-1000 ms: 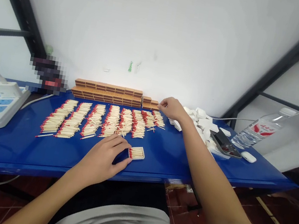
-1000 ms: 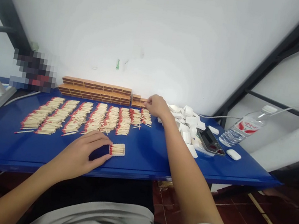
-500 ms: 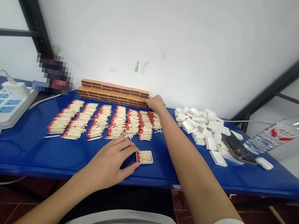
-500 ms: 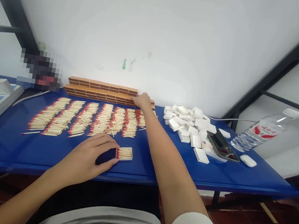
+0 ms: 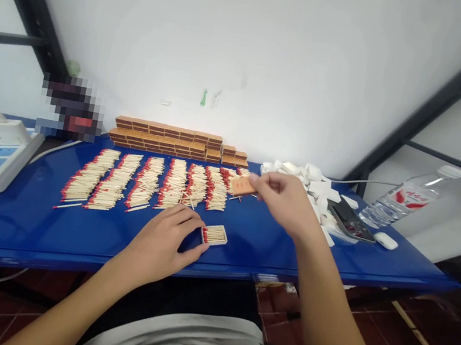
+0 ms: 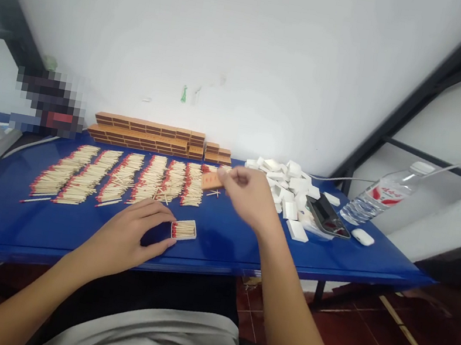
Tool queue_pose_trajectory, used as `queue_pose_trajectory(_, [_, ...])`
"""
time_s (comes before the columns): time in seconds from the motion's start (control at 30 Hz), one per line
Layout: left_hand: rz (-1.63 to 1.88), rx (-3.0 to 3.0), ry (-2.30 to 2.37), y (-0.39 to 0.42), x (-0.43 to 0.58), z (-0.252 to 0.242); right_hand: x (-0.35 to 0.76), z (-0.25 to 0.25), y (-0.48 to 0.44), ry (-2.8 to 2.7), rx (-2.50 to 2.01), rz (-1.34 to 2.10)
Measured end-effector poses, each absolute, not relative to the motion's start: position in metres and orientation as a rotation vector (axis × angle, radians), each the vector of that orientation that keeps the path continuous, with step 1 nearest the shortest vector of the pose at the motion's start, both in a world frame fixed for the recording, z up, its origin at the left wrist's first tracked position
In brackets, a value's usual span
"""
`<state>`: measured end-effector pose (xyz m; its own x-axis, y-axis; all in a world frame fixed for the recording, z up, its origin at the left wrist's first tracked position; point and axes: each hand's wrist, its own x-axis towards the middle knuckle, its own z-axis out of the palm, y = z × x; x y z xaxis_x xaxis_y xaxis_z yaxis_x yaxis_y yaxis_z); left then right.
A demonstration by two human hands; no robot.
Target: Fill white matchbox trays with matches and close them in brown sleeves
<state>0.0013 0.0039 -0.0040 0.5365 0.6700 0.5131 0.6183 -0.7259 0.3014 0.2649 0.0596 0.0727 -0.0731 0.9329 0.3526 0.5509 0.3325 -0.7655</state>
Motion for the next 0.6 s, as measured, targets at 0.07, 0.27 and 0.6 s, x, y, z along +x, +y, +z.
queue_pose_trajectory(0.07, [0.939,2.683,1.128,0.004,0.001,-0.003,0.273,0.058,0.029,-1.761,-1.343,0.649])
queue_pose_trajectory(0.27, [1.115,2.680,1.150,0.005,0.000,-0.002,0.278,0.035,0.015,-1.822,-1.343,0.791])
queue_pose_trajectory(0.6, [1.353,2.584,1.201,0.006,-0.003,0.000,0.272,0.034,0.021,-1.808,-1.286,0.909])
